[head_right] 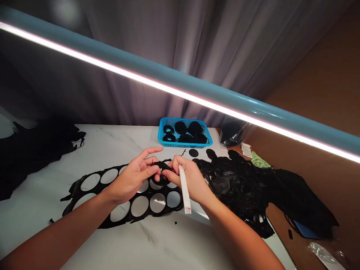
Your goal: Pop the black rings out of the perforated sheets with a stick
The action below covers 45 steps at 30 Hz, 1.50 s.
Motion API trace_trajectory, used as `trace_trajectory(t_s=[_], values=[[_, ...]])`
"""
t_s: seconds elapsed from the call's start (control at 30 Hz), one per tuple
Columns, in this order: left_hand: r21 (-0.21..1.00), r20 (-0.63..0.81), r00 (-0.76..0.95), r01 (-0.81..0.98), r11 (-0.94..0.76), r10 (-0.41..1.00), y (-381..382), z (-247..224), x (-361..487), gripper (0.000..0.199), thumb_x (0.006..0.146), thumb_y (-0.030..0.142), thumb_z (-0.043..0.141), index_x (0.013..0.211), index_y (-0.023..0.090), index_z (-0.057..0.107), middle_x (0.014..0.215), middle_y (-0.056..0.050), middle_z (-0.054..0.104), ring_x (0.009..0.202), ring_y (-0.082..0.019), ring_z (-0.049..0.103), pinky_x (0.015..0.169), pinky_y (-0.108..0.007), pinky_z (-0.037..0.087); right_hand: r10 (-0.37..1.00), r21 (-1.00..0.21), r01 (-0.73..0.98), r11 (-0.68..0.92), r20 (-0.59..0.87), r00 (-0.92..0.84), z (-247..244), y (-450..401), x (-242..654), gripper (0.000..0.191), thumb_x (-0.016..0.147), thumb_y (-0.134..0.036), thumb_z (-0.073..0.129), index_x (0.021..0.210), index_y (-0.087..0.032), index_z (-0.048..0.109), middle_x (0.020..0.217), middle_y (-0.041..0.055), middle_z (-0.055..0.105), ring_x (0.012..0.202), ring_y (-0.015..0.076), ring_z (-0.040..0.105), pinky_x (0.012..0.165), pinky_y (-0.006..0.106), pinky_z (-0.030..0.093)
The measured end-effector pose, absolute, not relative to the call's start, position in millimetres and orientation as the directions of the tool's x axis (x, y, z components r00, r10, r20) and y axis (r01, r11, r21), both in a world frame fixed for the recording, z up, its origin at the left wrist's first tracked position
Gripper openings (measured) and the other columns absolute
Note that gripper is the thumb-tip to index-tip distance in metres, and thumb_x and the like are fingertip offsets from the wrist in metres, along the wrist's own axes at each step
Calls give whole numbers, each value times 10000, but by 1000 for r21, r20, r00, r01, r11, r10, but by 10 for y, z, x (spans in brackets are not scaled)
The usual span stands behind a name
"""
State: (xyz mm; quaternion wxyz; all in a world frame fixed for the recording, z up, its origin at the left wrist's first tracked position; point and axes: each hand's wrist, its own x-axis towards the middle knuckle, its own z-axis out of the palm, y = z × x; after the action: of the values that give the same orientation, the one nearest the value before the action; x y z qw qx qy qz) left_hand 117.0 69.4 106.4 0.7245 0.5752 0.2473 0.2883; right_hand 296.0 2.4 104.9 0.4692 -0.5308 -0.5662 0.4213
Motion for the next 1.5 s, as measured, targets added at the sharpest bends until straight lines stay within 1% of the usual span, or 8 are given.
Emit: trace_trajectory(t_s=[0.23, 0.47, 0.8, 0.9, 1.03, 1.3, 1.4, 1.5], values=[[960, -97, 735, -108, 258, 671, 653, 1139, 1162, 500, 906, 249, 640, 1364, 244, 438, 853, 23, 549, 678, -96, 529, 769, -296, 428, 979, -962, 218, 166, 187, 83, 1074, 31, 2990, 345, 893, -309, 628, 689, -222, 363, 942, 37, 684, 838, 163, 583, 756, 293, 438], [961, -117, 754, -80, 266, 647, 644, 1155, 1182, 520, 891, 220, 644, 1367, 240, 436, 845, 21, 548, 620, -77, 481, 630, -244, 405, 981, -935, 319, 154, 185, 67, 1105, 3, 2984, 375, 877, -282, 637, 672, -228, 327, 928, 50, 722, 749, 161, 593, 689, 293, 441], [937, -238, 773, 23, 349, 588, 637, 1133, 1159, 482, 878, 257, 676, 1328, 244, 503, 847, -15, 642, 656, -98, 501, 672, -261, 390, 937, -883, 407, 234, 316, 147, 1098, -2, 2973, 369, 869, -251, 642, 671, -235, 331, 874, 46, 719, 786, 186, 630, 712, 308, 452], [906, -281, 756, 6, 424, 591, 641, 1100, 1159, 421, 871, 243, 682, 1270, 219, 550, 814, -9, 627, 686, -104, 497, 704, -260, 384, 922, -838, 462, 290, 375, 101, 1082, -16, 2948, 354, 889, -232, 613, 681, -238, 327, 896, 44, 712, 799, 187, 634, 712, 314, 448], [836, -274, 707, -160, 524, 652, 659, 1084, 1163, 382, 846, 173, 678, 1213, 172, 572, 772, 2, 592, 727, -112, 514, 742, -262, 389, 891, -763, 533, 367, 452, 34, 1055, -20, 2922, 346, 901, -200, 594, 686, -241, 325, 899, 41, 706, 820, 194, 629, 748, 343, 458], [744, -327, 640, -279, 607, 695, 604, 1123, 1175, 321, 843, 181, 688, 1147, 153, 590, 863, -30, 626, 721, -114, 543, 753, -273, 417, 840, -643, 590, 489, 529, -120, 1020, -16, 2932, 318, 888, -133, 566, 673, -249, 362, 898, 52, 701, 883, 222, 591, 727, 371, 482], [751, -351, 601, -278, 599, 719, 590, 1111, 1176, 349, 826, 149, 707, 1155, 164, 593, 879, -25, 638, 726, -113, 559, 759, -273, 424, 851, -628, 586, 512, 461, -250, 1036, -34, 2943, 270, 883, -109, 531, 675, -245, 426, 919, 56, 674, 878, 210, 580, 726, 355, 487], [761, -334, 550, -323, 563, 766, 648, 1107, 1160, 325, 832, 137, 701, 1138, 169, 595, 869, -16, 635, 727, -116, 576, 752, -273, 442, 855, -668, 552, 500, 280, -437, 1114, -59, 2970, 242, 818, -46, 519, 669, -231, 475, 889, 41, 651, 827, 190, 559, 716, 325, 479]])
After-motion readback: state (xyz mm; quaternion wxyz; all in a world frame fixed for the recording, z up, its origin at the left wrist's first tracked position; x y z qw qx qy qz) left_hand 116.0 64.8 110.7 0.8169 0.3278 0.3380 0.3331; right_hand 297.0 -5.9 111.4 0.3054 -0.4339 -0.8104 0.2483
